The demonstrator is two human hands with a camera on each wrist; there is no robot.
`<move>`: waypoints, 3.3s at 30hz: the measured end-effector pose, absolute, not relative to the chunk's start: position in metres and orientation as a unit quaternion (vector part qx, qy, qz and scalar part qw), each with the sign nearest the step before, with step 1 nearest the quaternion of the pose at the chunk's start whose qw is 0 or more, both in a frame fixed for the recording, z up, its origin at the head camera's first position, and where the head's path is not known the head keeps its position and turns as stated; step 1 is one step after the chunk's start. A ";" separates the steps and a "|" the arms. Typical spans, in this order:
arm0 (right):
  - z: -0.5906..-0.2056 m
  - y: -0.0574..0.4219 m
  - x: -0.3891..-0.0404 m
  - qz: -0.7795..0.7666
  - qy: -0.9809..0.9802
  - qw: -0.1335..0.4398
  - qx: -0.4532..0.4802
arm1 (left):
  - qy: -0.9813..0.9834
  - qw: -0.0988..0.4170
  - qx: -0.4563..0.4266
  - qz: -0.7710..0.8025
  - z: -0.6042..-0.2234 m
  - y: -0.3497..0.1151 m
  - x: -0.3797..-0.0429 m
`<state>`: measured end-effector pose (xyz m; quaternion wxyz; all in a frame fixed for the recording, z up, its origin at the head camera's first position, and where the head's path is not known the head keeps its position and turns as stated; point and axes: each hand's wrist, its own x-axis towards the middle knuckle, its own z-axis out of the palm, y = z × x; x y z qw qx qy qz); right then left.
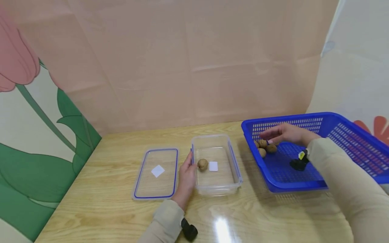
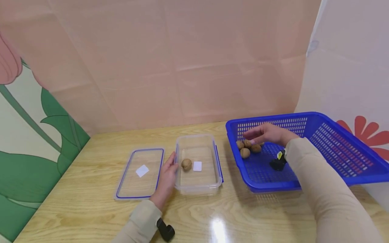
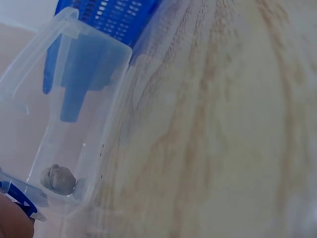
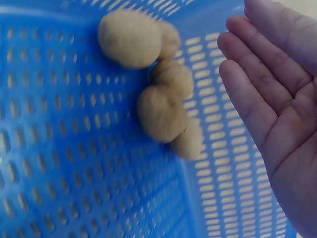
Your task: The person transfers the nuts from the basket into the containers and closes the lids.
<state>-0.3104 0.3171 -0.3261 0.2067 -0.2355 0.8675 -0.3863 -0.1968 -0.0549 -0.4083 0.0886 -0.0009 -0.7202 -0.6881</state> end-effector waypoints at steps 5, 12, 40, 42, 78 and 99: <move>-0.333 0.326 -0.310 -0.376 0.877 0.205 -0.219 | -0.719 0.087 -0.002 -0.689 -0.407 -0.055 -0.196; -0.343 0.336 -0.313 -0.373 0.874 0.213 -0.228 | -0.722 0.085 0.004 -0.686 -0.407 -0.055 -0.196; -0.354 0.339 -0.320 -0.363 0.894 0.192 -0.182 | -0.719 0.080 0.001 -0.691 -0.409 -0.056 -0.197; -0.356 0.339 -0.321 -0.359 0.894 0.191 -0.190 | -0.717 0.080 0.000 -0.692 -0.409 -0.056 -0.197; -0.334 0.327 -0.320 -0.337 0.913 0.148 -0.178 | -0.720 0.088 -0.003 -0.688 -0.410 -0.056 -0.196; -0.297 0.276 -0.315 -0.419 0.873 0.126 -0.215 | -0.726 0.082 0.006 -0.683 -0.408 -0.054 -0.197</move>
